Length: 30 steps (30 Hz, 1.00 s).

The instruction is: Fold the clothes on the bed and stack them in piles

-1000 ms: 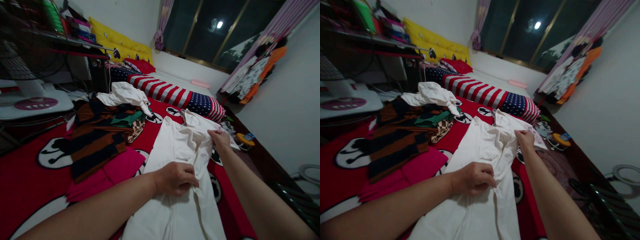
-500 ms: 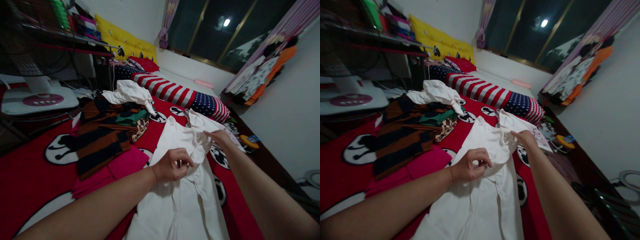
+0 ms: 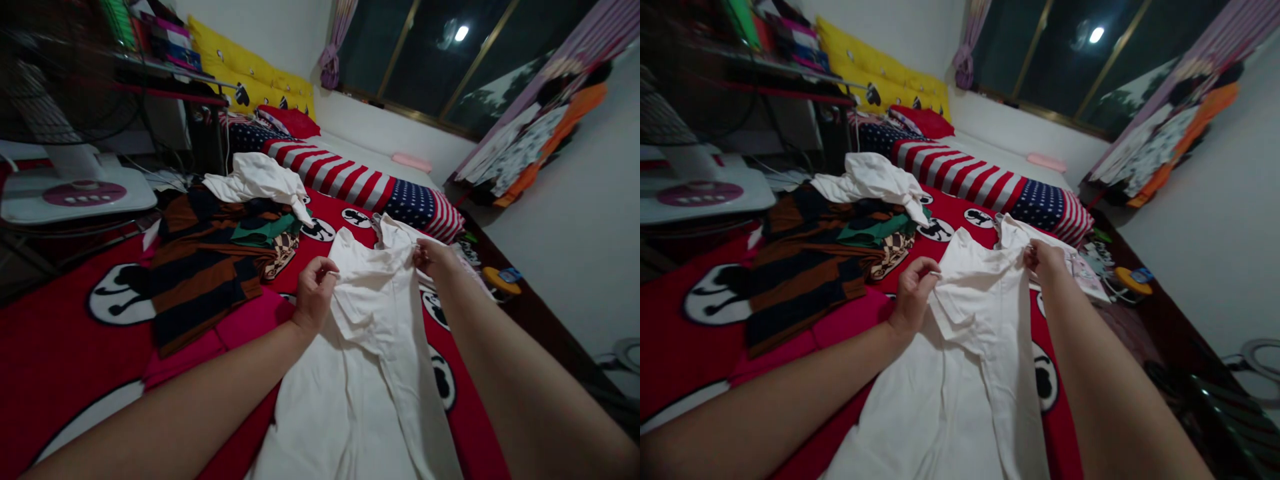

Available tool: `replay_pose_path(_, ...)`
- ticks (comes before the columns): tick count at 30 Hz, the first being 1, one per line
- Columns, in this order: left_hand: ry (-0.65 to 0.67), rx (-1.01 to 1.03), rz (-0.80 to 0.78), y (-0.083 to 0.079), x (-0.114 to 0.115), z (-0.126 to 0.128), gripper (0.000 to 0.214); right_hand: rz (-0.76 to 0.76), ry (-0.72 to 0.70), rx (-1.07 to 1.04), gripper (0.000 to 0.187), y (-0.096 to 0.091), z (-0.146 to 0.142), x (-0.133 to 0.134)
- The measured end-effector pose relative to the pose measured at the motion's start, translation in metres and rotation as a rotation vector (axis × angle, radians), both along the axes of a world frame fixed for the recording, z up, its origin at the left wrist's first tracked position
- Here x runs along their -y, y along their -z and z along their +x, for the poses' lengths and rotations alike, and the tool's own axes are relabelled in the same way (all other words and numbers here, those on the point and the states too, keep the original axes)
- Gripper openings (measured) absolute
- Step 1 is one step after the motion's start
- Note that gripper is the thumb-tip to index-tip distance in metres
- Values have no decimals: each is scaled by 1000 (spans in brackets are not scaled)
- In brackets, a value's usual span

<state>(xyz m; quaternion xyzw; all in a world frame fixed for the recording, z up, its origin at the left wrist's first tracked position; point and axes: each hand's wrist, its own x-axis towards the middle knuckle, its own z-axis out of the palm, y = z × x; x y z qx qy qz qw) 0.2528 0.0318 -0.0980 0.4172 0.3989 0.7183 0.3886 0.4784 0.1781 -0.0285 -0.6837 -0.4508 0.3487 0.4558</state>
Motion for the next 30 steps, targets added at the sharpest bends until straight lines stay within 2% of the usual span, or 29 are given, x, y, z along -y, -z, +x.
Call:
replay_pose_path(3, -104, 15, -66, 8, -13, -5, 6, -26, 20, -107, 15, 12, -15, 1)
replay_pose_path(6, -106, -41, -153, 18, -22, -6, 11, 0, 12, -166, 8, 24, -24, 11)
replay_pose_path(9, -127, -117, -205, 26, -29, -8, 19, 113, 31, -153, 21, 30, -26, 26)
replay_pose_path(11, -198, -187, -193, 27, -29, -9, 25, 263, -3, 52, 23, 30, -25, 40)
replay_pose_path(13, -280, -303, -117, 23, -26, -10, 31, 428, -107, 406, 18, 31, -23, 60)
replay_pose_path(15, -313, -469, 18, 16, -19, -11, 31, 520, -252, 754, 19, 33, -17, 79)
replay_pose_path(16, -296, -561, 92, 12, -14, -10, 29, 532, -329, 897, 21, 35, -13, 88)
replay_pose_path(18, -174, -751, 201, 8, -6, -8, 25, 490, -477, 1125, 22, 41, 0, 101)
replay_pose_path(19, -81, -847, 228, 8, -3, -6, 24, 439, -520, 1200, 23, 45, 8, 105)
replay_pose_path(21, 108, -1037, 227, 14, 1, -2, 26, 313, -513, 1270, 25, 52, 27, 110)
replay_pose_path(24, 251, -1257, 161, 26, -1, 0, 31, 217, -447, 1234, 25, 58, 52, 124)
replay_pose_path(27, 272, -1325, 138, 33, -5, -2, 34, 283, -524, 1113, 23, 60, 65, 156)
replay_pose_path(30, 263, -1323, 166, 32, -6, -4, 32, 303, -555, 983, 22, 59, 69, 201)
